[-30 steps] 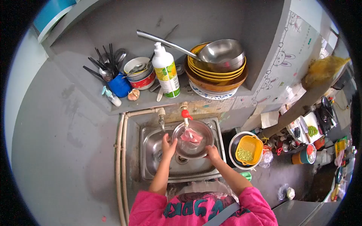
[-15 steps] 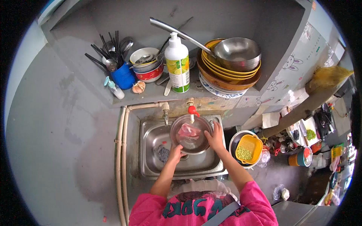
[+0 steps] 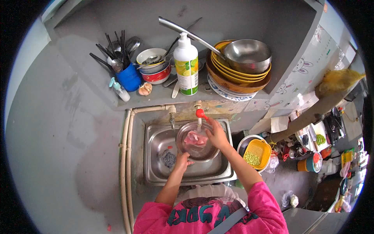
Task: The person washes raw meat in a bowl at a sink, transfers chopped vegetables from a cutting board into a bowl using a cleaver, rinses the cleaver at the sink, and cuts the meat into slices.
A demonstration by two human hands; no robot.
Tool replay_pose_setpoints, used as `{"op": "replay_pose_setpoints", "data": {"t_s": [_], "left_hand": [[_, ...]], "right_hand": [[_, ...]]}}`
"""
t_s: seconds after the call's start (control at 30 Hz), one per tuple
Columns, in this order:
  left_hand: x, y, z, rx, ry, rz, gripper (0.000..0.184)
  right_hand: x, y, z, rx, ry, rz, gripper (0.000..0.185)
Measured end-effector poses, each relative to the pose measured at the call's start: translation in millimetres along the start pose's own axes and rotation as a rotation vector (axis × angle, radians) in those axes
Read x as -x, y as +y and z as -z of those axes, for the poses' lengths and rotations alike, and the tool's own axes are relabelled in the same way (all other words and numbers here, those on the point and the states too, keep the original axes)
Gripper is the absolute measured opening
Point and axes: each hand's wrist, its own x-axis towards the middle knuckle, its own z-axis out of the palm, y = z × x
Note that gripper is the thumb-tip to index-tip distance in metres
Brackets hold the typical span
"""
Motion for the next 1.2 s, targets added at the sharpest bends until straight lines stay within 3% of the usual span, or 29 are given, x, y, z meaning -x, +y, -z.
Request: {"op": "replay_pose_setpoints", "data": {"t_s": [0.2, 0.3, 0.4, 0.53, 0.63, 0.7, 0.77, 0.8, 0.9, 0.93, 1.07, 1.2], "left_hand": [[4, -6, -1, -0.061, 0.083, 0.027, 0.053], [10, -3, -7, -0.029, 0.058, 0.034, 0.053], [18, 0, -16, 0.021, 0.049, 0.008, 0.054], [31, 0, -26, -0.014, 0.051, -0.008, 0.044], [35, -8, -36, 0.001, 0.052, -0.033, 0.05], [39, -12, -40, 0.02, -0.023, -0.04, 0.051], [31, -27, -35, -0.189, 0.019, -0.067, 0.054], [28, -34, -33, -0.293, 0.043, -0.079, 0.056], [58, -19, -55, -0.154, 0.048, -0.061, 0.059], [58, -21, -54, -0.129, 0.038, -0.059, 0.059], [45, -37, -43, -0.087, -0.004, -0.031, 0.061], [51, -35, -42, -0.018, -0.005, -0.03, 0.06]], "right_hand": [[-1, 13, -17, 0.081, 0.124, 0.096, 0.052], [1, 7, -27, 0.02, 0.135, 0.001, 0.05], [5, -11, -31, 0.085, 0.126, -0.005, 0.046], [12, -9, -20, 0.04, 0.042, 0.112, 0.057], [27, 6, -14, 0.433, -0.165, 0.31, 0.064], [42, 5, -22, 0.642, -0.234, 0.217, 0.066], [48, 11, -30, 0.921, -0.35, 0.136, 0.065], [46, 20, -33, 0.889, -0.342, 0.045, 0.062], [43, 24, -26, 0.67, -0.388, -0.213, 0.053], [44, 42, -28, 0.617, -0.301, -0.127, 0.042], [47, 53, -21, 0.457, -0.255, -0.126, 0.035], [41, 56, -4, 0.462, -0.393, -0.333, 0.032]]}}
